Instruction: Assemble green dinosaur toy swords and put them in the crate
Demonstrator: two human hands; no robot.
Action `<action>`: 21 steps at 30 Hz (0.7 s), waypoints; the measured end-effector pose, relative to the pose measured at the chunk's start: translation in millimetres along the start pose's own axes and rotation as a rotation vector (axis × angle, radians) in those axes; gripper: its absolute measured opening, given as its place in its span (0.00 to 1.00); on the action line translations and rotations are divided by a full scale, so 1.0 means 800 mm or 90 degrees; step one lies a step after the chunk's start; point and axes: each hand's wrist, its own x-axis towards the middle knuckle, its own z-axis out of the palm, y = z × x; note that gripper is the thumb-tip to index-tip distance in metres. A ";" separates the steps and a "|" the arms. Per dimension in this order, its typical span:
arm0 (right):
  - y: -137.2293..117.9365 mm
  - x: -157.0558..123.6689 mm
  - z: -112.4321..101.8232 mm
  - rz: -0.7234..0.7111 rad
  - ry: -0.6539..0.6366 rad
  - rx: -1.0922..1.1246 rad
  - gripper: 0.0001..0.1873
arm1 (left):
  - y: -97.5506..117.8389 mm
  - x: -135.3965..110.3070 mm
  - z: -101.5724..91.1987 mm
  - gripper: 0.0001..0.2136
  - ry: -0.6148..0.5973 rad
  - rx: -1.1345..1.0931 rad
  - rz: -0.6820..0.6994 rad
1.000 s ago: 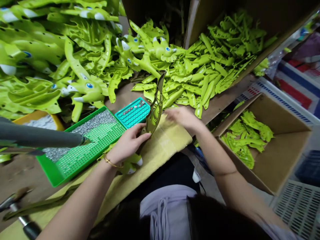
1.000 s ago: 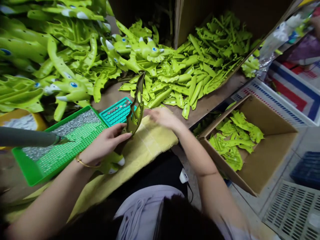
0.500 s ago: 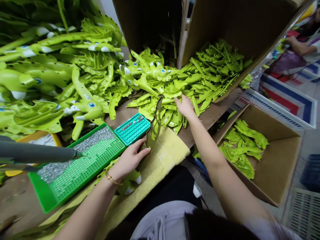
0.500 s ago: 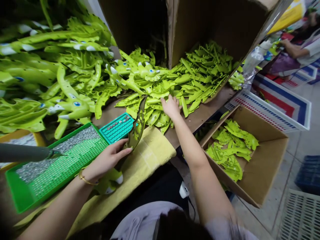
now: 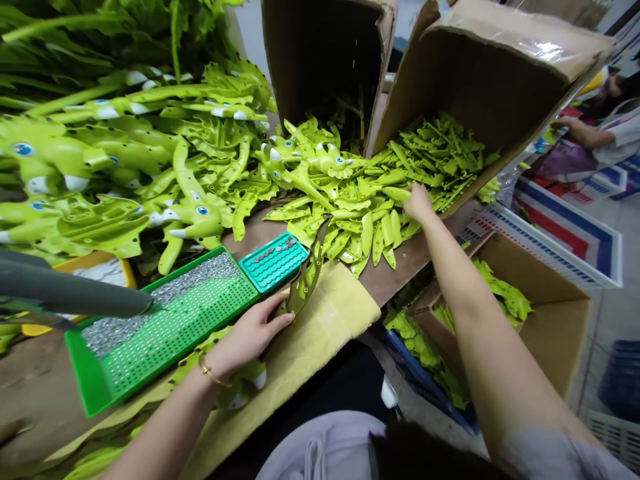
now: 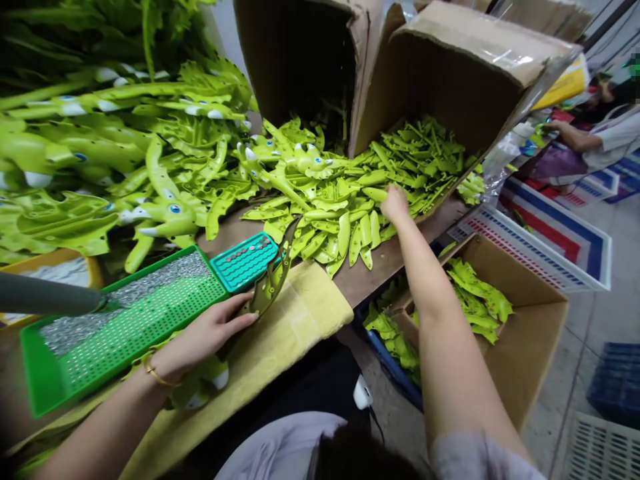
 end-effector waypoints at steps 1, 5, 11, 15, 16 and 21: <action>-0.004 -0.014 -0.006 0.006 -0.004 0.032 0.15 | -0.002 -0.001 -0.001 0.31 -0.011 -0.007 -0.007; -0.031 -0.135 0.005 0.028 -0.104 0.192 0.12 | -0.001 0.002 0.003 0.32 -0.064 -0.044 -0.013; -0.088 -0.344 0.095 0.226 -0.422 0.655 0.27 | 0.007 0.015 0.024 0.29 -0.063 -0.093 -0.017; -0.084 -0.361 0.093 -0.027 -0.328 0.269 0.21 | 0.006 0.009 0.032 0.26 -0.026 -0.039 -0.024; -0.081 -0.354 0.084 -0.157 -0.294 0.130 0.19 | 0.005 0.006 0.032 0.26 -0.032 -0.030 -0.027; -0.071 -0.306 0.064 -0.695 -0.371 -0.092 0.23 | -0.002 -0.005 0.030 0.23 -0.118 -0.048 -0.023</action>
